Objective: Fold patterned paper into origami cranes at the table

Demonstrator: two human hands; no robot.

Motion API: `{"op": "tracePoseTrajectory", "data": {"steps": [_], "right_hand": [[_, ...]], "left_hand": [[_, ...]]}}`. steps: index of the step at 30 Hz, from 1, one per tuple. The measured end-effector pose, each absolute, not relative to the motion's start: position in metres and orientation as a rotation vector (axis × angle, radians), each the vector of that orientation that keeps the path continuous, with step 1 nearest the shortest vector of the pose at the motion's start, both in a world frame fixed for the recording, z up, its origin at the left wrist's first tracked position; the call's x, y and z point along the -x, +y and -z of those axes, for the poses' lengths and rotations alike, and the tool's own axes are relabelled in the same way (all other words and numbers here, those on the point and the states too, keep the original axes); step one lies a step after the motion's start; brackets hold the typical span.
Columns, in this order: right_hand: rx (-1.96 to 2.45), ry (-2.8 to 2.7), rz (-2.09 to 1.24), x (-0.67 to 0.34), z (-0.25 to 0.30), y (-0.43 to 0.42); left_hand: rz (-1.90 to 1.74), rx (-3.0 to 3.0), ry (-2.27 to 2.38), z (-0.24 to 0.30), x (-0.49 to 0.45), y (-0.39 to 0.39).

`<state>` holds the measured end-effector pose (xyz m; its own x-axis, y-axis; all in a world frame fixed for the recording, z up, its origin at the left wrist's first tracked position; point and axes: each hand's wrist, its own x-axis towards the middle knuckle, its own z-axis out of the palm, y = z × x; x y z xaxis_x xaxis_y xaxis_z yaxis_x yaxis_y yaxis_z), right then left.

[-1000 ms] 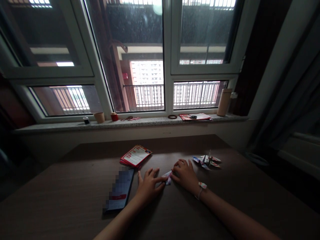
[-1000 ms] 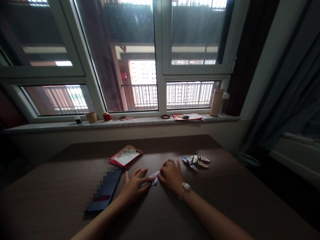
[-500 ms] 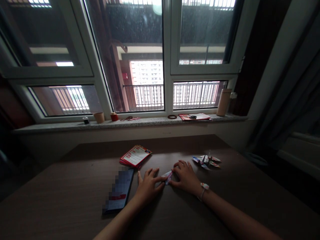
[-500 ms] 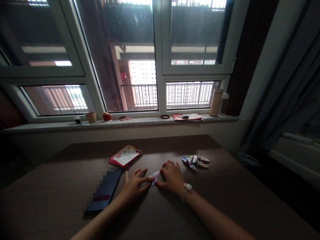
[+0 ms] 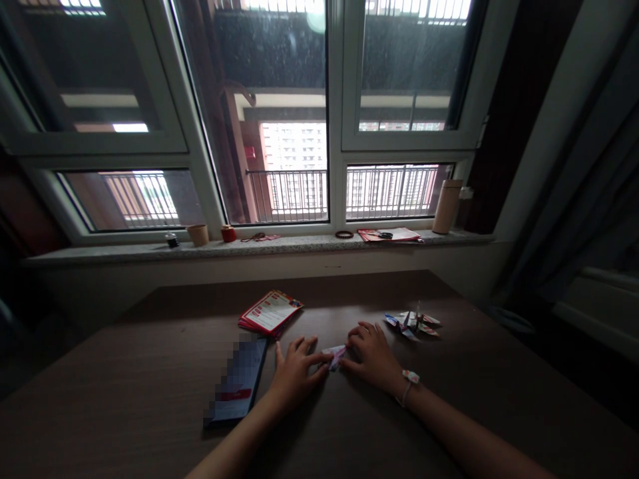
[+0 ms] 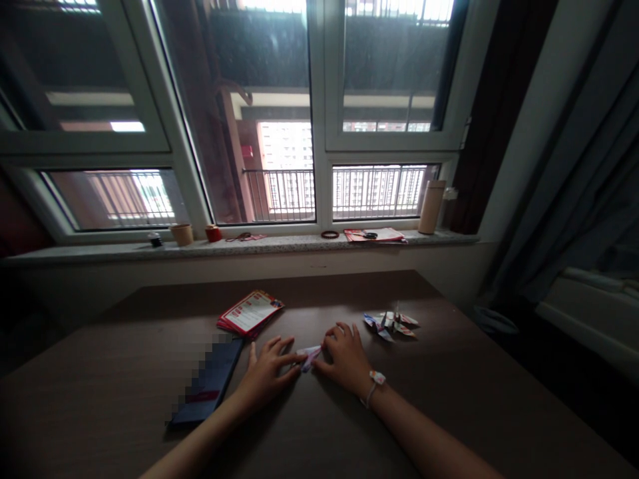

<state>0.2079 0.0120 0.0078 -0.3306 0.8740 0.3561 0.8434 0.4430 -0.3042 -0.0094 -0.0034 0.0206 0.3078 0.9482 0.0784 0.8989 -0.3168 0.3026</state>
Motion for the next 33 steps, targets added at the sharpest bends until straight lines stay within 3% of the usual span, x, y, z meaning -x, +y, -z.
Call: {"op": "tracePoseTrajectory", "data": {"steps": [7,23,33], "right_hand": [[1.5,-2.202,0.103,-0.192,-0.007,0.006],[1.502,-2.128,-0.009,-0.199,-0.007,0.018],[1.523,-2.148,0.112,-0.196,-0.002,0.023]], "left_hand": [[-0.413,-2.404,1.723,-0.018,0.009,-0.002],[-0.408,-2.354,1.737,-0.019,0.008,0.0],[-0.43,-2.35,1.719,-0.015,0.009,0.002]]}}
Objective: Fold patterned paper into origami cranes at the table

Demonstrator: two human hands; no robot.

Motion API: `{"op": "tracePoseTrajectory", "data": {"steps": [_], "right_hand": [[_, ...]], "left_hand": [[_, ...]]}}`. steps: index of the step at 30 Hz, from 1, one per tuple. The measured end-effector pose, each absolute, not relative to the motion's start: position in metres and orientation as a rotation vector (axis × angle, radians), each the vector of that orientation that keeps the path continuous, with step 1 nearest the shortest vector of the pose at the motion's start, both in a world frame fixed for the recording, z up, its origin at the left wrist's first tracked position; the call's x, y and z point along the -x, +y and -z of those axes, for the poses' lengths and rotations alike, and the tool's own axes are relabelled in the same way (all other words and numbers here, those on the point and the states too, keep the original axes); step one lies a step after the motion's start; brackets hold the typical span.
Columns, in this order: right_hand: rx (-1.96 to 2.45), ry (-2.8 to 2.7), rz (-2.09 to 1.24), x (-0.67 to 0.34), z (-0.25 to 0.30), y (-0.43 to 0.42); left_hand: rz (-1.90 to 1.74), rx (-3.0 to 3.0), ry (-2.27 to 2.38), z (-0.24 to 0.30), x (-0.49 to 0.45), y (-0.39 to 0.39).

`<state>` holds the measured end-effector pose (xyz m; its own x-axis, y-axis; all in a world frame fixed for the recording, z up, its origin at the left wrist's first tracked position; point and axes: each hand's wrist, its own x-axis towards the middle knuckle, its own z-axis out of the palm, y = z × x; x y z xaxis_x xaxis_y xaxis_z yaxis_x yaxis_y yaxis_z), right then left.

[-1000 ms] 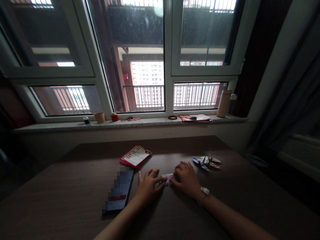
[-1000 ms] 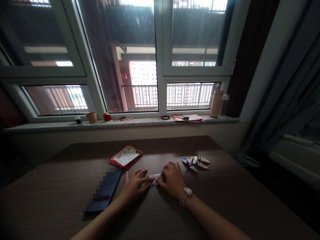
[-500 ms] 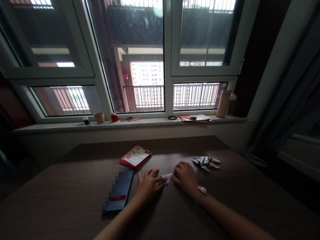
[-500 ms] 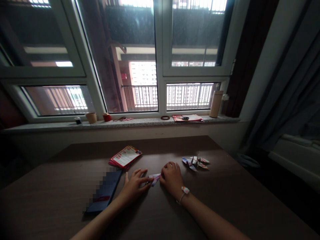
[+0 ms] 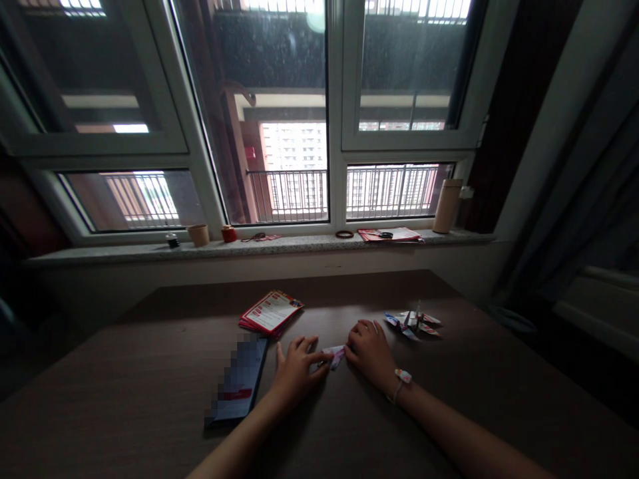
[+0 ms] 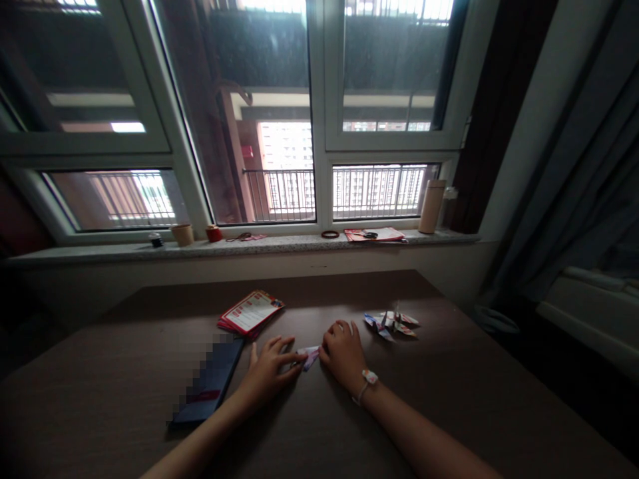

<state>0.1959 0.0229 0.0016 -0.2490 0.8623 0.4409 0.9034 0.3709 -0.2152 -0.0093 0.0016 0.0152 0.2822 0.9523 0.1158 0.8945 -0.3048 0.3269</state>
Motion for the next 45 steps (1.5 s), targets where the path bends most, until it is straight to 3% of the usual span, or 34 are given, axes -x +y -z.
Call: {"op": "tracePoseTrajectory", "data": {"steps": [16,31,45], "right_hand": [[1.468,-2.12,-0.039,-0.205,-0.002,0.027],[1.201,-2.268,-0.297,-0.209,-0.01,0.016],[1.202,-2.318,-0.451,-0.21,-0.004,0.02]], "left_hand": [[-0.426,-2.321,1.697,-0.017,0.01,0.002],[-0.634,-2.281,1.796,-0.016,0.011,0.007],[-0.558,-2.299,1.814,-0.019,0.006,0.004]]}}
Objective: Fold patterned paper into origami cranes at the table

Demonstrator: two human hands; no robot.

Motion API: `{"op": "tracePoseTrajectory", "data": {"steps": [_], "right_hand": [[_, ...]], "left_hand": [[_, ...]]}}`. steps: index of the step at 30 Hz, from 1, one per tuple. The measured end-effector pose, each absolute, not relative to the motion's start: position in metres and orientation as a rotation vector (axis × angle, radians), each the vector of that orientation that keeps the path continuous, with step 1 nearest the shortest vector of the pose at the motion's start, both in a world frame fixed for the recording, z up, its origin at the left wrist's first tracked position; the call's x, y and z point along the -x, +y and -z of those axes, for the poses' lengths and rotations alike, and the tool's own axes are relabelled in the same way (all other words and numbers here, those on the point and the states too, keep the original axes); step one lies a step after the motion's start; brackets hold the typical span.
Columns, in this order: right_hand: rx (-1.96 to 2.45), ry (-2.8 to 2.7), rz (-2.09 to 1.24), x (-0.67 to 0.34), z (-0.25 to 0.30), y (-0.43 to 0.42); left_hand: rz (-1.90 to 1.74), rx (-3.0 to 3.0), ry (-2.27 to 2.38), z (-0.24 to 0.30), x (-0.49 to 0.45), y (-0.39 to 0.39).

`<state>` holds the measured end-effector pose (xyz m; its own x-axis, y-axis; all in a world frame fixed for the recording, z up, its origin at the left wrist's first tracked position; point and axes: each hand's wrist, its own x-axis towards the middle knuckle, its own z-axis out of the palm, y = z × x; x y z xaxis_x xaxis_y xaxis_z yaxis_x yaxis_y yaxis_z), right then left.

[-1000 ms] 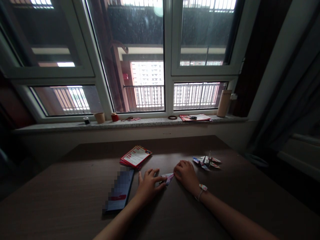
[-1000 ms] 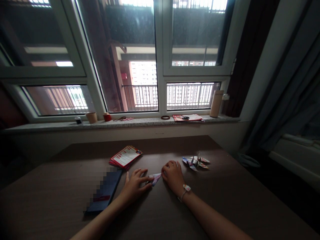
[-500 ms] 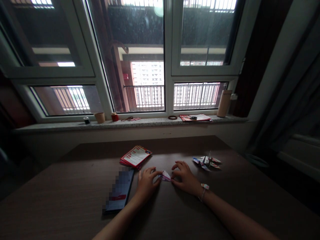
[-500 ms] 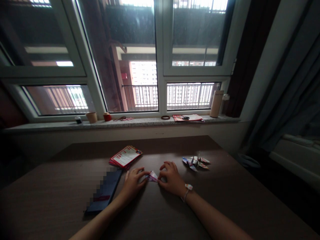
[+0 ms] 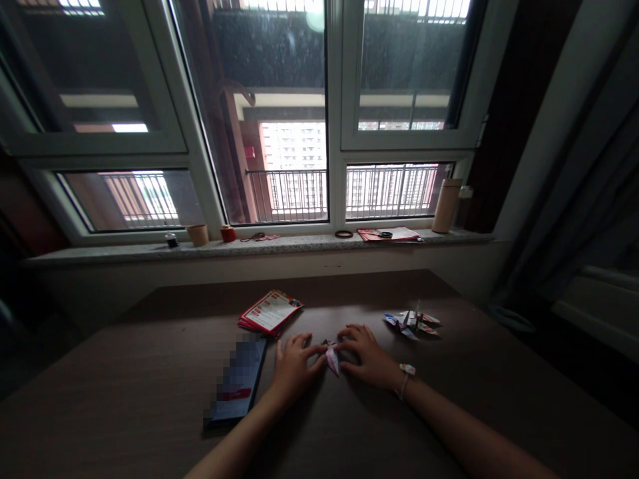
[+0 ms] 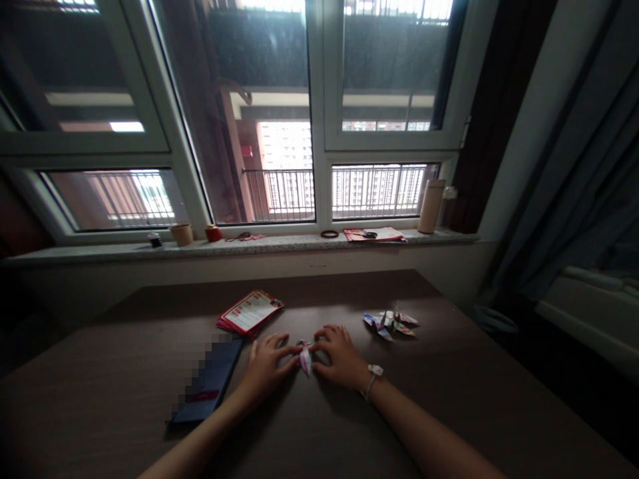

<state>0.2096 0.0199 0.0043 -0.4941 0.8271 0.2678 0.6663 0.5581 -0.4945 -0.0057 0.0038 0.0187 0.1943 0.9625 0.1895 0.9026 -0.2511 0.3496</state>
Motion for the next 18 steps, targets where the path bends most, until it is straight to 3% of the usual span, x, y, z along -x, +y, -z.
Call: {"op": "tracePoseTrajectory", "data": {"steps": [18], "right_hand": [[1.461,-2.157,-0.125,-0.187,-0.004,0.02]], "left_hand": [[-0.436,-2.313,1.826,-0.017,0.005,0.006]]}}
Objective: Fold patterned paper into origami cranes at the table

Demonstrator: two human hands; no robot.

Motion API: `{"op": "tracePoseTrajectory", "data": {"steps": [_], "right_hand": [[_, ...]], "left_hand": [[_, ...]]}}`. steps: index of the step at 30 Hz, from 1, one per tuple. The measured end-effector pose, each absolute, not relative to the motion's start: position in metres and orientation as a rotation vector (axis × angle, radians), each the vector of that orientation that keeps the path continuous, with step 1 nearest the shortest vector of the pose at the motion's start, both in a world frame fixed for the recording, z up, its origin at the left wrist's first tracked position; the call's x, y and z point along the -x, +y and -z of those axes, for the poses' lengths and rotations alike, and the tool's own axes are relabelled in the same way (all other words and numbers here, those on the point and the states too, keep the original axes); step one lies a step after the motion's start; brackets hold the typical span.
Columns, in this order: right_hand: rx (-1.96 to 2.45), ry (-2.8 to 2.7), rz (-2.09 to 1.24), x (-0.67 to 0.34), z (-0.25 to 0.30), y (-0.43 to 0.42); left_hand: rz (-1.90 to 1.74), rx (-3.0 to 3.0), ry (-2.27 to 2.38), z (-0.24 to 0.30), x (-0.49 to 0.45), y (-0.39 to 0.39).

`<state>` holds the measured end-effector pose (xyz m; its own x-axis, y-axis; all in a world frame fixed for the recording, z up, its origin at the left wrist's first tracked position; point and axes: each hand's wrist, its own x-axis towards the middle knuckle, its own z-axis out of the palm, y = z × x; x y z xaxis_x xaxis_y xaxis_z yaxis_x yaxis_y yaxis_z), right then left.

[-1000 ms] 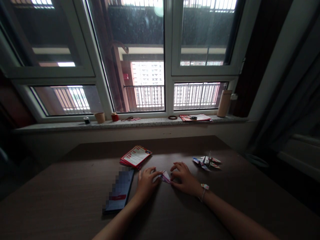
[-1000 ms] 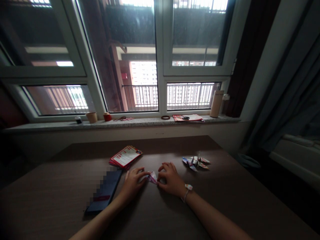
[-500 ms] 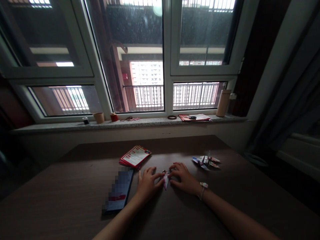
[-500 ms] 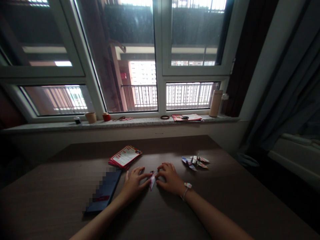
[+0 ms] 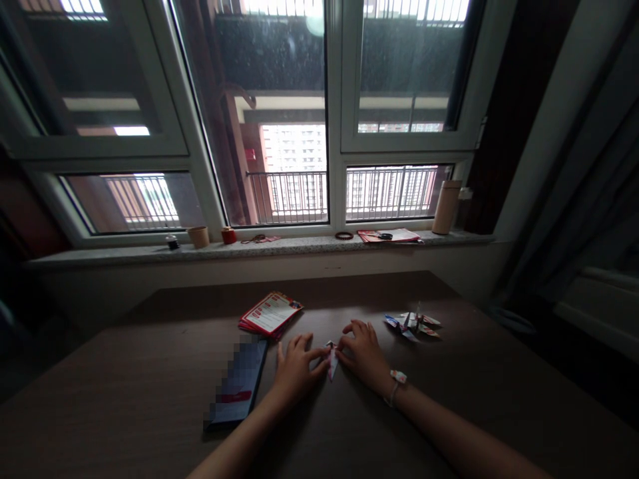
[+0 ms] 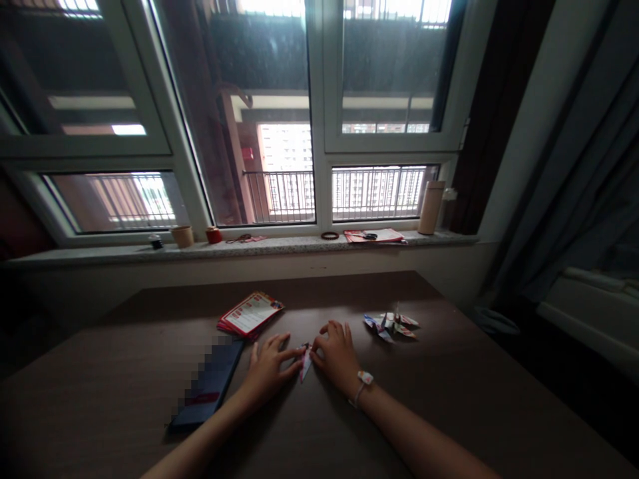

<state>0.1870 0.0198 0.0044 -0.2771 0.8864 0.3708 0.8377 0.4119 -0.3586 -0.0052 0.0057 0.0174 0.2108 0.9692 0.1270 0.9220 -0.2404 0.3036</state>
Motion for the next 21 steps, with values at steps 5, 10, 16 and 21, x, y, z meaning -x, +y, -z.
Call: {"op": "tracePoseTrajectory", "data": {"steps": [5,10,16,21], "right_hand": [[1.439,-2.207,-0.09,-0.187,-0.008,0.017],[1.403,-2.255,-0.125,-0.189,-0.01,0.015],[1.405,-2.297,-0.162,-0.19,-0.008,0.009],[1.402,-2.301,-0.202,-0.191,-0.007,0.005]], "left_hand": [[-0.434,-2.309,1.836,-0.018,0.005,0.005],[-0.445,-2.3,1.835,-0.017,0.005,0.004],[-0.431,-2.286,1.845,-0.02,0.005,0.003],[-0.439,-2.284,1.839,-0.02,0.005,0.004]]}}
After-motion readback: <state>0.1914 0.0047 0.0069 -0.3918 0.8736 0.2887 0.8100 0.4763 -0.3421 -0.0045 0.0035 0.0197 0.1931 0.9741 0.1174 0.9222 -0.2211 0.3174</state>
